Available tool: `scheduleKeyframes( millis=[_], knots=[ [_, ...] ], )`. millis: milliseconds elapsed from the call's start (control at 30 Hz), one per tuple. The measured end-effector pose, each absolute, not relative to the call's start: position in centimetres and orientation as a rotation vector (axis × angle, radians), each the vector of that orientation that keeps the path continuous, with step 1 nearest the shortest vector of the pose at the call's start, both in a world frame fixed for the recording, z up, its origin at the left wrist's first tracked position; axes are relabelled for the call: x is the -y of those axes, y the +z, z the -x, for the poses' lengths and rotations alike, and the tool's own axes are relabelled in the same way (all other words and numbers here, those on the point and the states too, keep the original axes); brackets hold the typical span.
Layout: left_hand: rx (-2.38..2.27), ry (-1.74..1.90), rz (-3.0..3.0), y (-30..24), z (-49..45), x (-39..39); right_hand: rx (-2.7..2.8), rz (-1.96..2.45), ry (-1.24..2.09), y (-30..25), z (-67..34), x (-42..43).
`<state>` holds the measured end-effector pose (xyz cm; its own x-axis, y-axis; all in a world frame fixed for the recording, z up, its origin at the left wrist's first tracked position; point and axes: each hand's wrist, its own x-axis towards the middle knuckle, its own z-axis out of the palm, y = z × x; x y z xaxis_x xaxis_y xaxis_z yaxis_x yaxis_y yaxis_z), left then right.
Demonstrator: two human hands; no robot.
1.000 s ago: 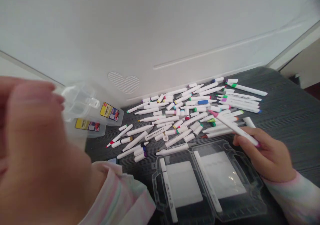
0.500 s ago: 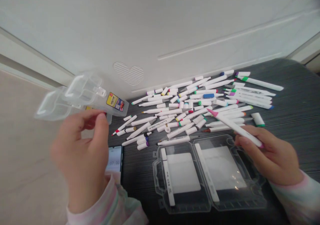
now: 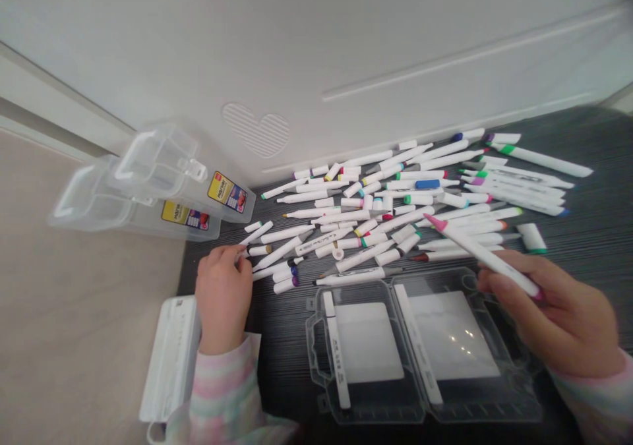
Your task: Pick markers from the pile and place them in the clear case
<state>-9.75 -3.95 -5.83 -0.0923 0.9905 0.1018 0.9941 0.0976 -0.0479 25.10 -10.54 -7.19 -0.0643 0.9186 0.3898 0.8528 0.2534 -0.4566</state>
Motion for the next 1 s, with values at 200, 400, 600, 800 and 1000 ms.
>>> scheduleKeyframes(
  millis=[200,400,600,800,1000],
  knots=[
    [2.199,-0.078,2.093,-6.2,9.1,3.9,1.889,1.674,0.162,-7.3,-25.3,10.7],
    [2.311,-0.145,2.142,-6.1,8.6,3.9,1.907,1.688,0.186,-7.3,-25.4,10.7],
    [2.343,-0.168,2.124,-6.0,8.4,4.1,1.817,1.727,0.275,-7.9,-25.8,11.1],
    [2.448,-0.470,2.055,-5.9,8.1,4.4,1.805,1.746,0.268,-7.9,-25.7,11.0],
    [2.346,-0.912,2.130,-6.5,7.8,4.4,1.812,1.785,0.214,-7.7,-25.5,11.0]
  ],
)
